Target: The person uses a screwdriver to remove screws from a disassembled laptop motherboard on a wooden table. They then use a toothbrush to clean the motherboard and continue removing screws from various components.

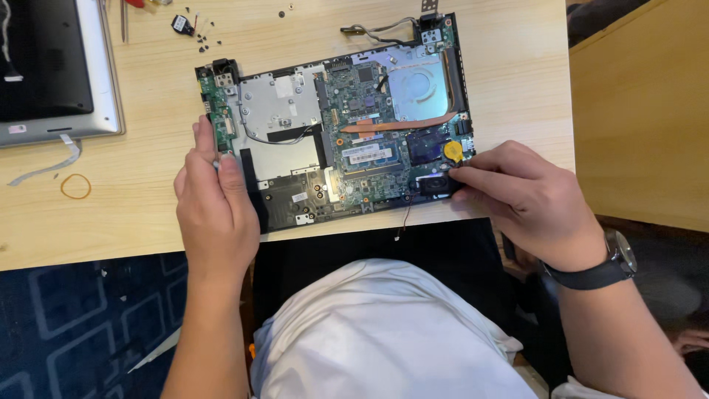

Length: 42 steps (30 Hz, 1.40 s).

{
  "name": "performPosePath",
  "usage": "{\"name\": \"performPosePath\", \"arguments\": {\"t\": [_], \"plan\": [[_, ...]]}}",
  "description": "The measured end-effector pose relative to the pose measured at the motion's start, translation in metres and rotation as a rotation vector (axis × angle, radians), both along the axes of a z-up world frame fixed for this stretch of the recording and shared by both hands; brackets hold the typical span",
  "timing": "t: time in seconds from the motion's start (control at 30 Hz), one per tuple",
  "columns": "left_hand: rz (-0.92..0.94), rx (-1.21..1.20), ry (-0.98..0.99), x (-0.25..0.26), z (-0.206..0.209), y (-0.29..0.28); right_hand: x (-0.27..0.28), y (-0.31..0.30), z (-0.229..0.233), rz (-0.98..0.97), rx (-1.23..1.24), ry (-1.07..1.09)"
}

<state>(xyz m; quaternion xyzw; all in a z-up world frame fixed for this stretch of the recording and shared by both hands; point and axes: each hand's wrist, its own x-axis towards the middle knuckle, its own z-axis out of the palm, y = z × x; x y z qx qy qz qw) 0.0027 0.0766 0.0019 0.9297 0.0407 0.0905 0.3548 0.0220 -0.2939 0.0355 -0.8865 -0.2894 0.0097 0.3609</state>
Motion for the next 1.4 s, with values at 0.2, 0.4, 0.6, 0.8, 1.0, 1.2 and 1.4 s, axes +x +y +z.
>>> {"name": "performPosePath", "arguments": {"t": [0.2, 0.4, 0.6, 0.8, 1.0, 1.2, 1.4], "plan": [[-0.06, 0.041, -0.062, 0.0, -0.006, 0.0, 0.001, 0.003, 0.001, 0.041, 0.007, -0.007], [-0.066, 0.081, -0.095, 0.002, -0.006, -0.003, 0.002, 0.009, -0.003, 0.08, 0.013, -0.053], [-0.042, 0.091, -0.107, 0.001, -0.01, 0.001, -0.004, 0.009, -0.001, 0.012, -0.041, -0.015], [-0.031, 0.077, -0.136, 0.003, -0.009, 0.003, -0.021, 0.026, 0.008, -0.212, -0.036, -0.042], [-0.022, 0.089, -0.159, 0.003, -0.007, 0.001, -0.033, 0.025, 0.0, -0.275, -0.035, -0.13], [-0.008, 0.087, -0.136, 0.003, -0.005, -0.001, -0.037, 0.029, -0.006, -0.292, -0.051, -0.151], [-0.017, 0.097, -0.148, 0.003, -0.006, -0.001, -0.038, 0.028, -0.007, -0.391, 0.04, -0.014]]}}
